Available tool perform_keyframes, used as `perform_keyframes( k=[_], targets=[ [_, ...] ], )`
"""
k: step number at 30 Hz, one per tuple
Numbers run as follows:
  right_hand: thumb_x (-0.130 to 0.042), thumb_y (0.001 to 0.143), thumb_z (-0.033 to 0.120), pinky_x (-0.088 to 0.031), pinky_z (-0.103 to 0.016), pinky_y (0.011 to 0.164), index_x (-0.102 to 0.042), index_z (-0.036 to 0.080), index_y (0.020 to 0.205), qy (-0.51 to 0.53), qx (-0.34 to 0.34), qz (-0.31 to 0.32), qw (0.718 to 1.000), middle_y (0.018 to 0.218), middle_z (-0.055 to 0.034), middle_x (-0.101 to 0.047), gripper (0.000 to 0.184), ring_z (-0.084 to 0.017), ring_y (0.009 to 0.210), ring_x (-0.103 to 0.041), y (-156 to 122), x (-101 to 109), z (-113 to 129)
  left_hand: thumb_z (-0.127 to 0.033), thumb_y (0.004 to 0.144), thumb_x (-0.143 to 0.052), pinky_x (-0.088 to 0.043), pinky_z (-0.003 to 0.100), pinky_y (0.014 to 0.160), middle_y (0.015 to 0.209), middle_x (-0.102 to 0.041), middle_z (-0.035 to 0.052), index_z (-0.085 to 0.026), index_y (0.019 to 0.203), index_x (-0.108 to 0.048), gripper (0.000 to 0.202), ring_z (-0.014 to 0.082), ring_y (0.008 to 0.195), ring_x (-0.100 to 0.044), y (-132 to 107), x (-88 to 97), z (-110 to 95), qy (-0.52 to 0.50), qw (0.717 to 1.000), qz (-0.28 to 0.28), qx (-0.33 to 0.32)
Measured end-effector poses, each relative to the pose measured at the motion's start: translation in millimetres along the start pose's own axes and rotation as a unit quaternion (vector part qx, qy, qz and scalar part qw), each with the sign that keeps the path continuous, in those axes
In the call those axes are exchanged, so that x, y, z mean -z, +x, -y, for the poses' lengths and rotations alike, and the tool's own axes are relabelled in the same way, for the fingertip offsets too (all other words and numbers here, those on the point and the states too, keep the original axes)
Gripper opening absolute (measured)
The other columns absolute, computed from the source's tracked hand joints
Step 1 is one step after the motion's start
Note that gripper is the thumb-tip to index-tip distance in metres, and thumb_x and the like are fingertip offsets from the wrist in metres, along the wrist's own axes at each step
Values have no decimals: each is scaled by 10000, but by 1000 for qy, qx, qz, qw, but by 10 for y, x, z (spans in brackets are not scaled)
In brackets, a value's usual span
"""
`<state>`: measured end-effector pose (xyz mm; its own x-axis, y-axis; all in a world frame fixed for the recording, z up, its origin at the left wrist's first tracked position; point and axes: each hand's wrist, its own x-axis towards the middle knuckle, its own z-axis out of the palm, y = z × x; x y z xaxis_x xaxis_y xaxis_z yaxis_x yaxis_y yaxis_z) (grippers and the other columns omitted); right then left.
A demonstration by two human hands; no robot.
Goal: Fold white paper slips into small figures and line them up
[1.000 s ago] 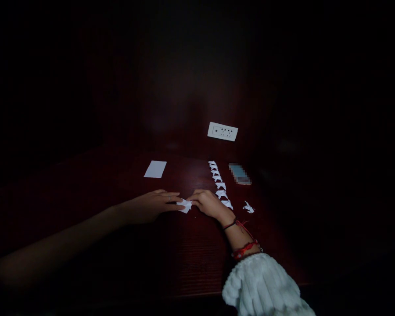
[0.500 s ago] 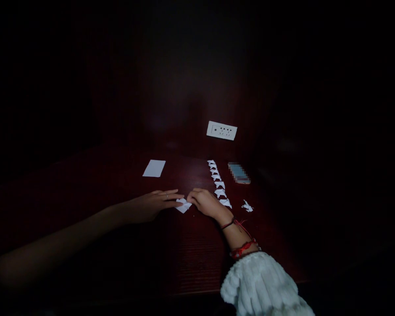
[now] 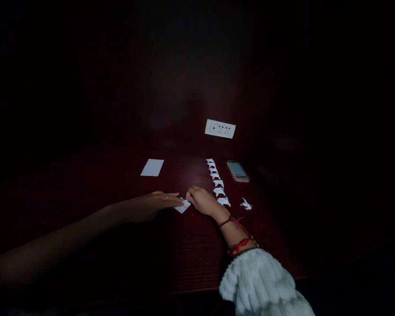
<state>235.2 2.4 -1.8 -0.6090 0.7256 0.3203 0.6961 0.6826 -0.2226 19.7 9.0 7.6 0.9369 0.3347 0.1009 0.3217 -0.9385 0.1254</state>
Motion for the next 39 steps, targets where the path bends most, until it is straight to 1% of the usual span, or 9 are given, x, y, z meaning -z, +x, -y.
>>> perform_keyframes(
  k=[8,14,17,24,27,30,33,36,39],
  targets=[
    [-349,814,222,-354,-222,682,-482,135,760,-38,-30,7,999,751,-42,-505,168,-106,719,-464,5,-31,-6,92,588,-315,-237,304,903,1288,-295,-30,-302,1238,-210,768,150,1188,-218,25,-61,61,11,1000,-6,1],
    [-361,813,228,-346,-221,686,-489,131,767,-47,-47,19,998,760,-46,-506,167,-106,733,-473,15,-5,35,88,599,-328,-245,295,902,1276,-319,-11,-287,1228,-250,737,151,1171,-260,28,-73,77,7,1000,-21,-4],
    [-362,814,236,-344,-221,684,-498,131,776,-56,-52,23,997,761,-45,-508,176,-106,739,-474,17,2,52,91,577,-327,-257,294,897,1264,-339,-14,-283,1215,-279,741,150,1155,-291,37,-71,73,2,1000,-28,-7],
    [-382,802,232,-342,-214,669,-504,138,778,-60,-60,8,996,761,-41,-510,156,-103,728,-474,11,-14,68,88,543,-322,-277,312,881,1244,-365,-23,-289,1199,-303,757,156,1142,-310,69,-86,73,0,999,-37,-4],
    [-401,791,214,-344,-207,654,-508,136,746,-39,-51,-9,998,732,-32,-509,140,-97,703,-470,13,-9,59,87,540,-324,-279,317,881,1248,-361,-20,-289,1200,-303,760,163,1139,-316,64,-97,83,-2,999,-37,-4],
    [-428,777,205,-349,-196,622,-519,134,720,-7,-42,-43,998,690,-18,-503,129,-89,657,-459,1,35,55,94,547,-324,-272,310,895,1253,-353,-18,-284,1205,-296,759,158,1149,-301,47,-91,99,-7,999,-38,-8],
    [-441,773,202,-356,-195,621,-551,138,753,17,-16,-63,998,698,-17,-506,129,-89,657,-458,-38,110,72,106,558,-318,-268,297,911,1249,-360,-23,-280,1193,-317,744,143,1160,-281,32,-78,133,-16,999,-36,-18],
    [-443,775,193,-358,-198,653,-592,165,820,19,34,-39,999,748,-22,-515,158,-94,705,-470,-83,159,96,119,562,-314,-266,289,923,1234,-382,-25,-275,1173,-350,728,132,1163,-276,29,-76,176,-28,998,-37,-30],
    [-442,775,191,-355,-193,657,-605,203,880,-3,58,3,998,785,-19,-510,194,-91,720,-477,-107,152,105,127,562,-314,-262,295,933,1213,-409,-30,-275,1164,-366,725,130,1154,-294,35,-83,200,-41,998,-44,-35]
  ],
)
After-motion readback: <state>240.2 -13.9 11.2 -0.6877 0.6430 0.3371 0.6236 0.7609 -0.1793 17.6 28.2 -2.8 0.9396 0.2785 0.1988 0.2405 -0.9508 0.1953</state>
